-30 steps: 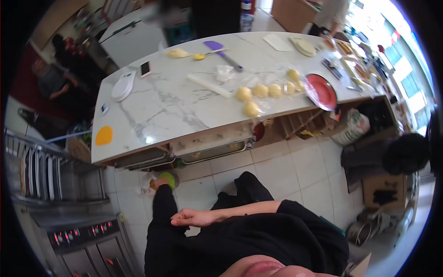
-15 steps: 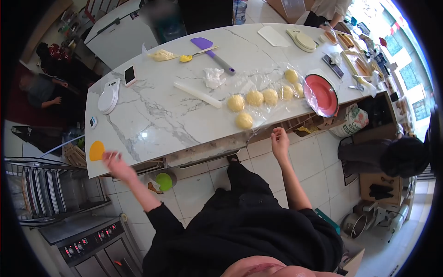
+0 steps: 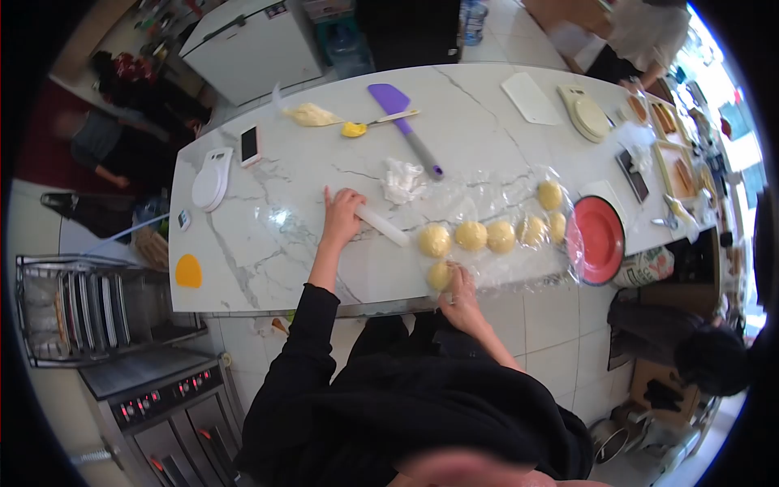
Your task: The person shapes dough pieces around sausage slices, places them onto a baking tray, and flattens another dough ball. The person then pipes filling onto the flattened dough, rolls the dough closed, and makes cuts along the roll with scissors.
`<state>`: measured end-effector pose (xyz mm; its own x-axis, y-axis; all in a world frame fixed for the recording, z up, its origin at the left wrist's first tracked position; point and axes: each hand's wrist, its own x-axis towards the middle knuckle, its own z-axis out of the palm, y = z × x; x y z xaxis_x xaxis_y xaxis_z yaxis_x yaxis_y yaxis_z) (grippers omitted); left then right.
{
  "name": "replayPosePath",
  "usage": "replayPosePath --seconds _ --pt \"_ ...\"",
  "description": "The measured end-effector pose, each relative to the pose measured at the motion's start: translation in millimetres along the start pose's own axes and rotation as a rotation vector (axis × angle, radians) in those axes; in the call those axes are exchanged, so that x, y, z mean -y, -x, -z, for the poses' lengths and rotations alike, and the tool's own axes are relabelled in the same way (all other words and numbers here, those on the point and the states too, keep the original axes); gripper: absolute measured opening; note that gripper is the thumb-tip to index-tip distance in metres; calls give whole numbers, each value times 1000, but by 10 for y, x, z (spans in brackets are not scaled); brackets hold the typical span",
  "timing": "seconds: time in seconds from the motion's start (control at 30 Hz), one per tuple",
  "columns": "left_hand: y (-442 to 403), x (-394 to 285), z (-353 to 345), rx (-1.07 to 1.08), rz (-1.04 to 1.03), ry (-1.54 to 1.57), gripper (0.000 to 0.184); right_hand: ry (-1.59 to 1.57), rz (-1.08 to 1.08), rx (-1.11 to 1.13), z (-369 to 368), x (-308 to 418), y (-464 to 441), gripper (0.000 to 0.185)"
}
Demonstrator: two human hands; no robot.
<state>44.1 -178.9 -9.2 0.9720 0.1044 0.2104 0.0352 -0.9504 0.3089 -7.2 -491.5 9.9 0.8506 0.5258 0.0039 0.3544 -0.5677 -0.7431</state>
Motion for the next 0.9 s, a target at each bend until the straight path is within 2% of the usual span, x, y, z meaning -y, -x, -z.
replayPosePath --seconds 0.1,0.2,0.3,0.4,0.43,0.5,0.57,0.6,0.67,0.7,0.77,0.9 --pt "78 123 109 -10 -104 15 24 181 63 -177 -112 123 -92 65" --pt "370 188 342 -19 -37 20 23 90 17 -159 -192 41 -132 62" --pt "781 442 529 -240 64 108 23 91 -170 -47 -38 121 -86 59" --pt "1186 894 722 -464 212 105 21 -5 -172 20 13 84 168 57" --pt "1312 1029 826 -536 271 103 21 -663 -570 189 -49 25 257 48" --pt "1569 1414 930 -617 390 345 17 -999 -833 386 -64 290 373 39" --pt "1779 1768 1020 -677 505 583 14 -1534 -924 421 -375 380 558 36" --pt "1877 1904 1086 -692 559 695 13 -1710 -984 340 -700 301 677 41" --pt "1934 1987 1265 -735 664 860 9 -1574 -817 408 -957 696 448 43" --pt "1970 2058 1276 -759 652 901 9 -1507 -741 443 -1088 929 281 45" --pt "2013 2209 1322 -798 627 972 11 -1253 -442 508 -1242 1282 -149 48" --pt "2007 2226 1388 -699 617 1019 8 -366 -78 127 -1695 1481 -905 65"
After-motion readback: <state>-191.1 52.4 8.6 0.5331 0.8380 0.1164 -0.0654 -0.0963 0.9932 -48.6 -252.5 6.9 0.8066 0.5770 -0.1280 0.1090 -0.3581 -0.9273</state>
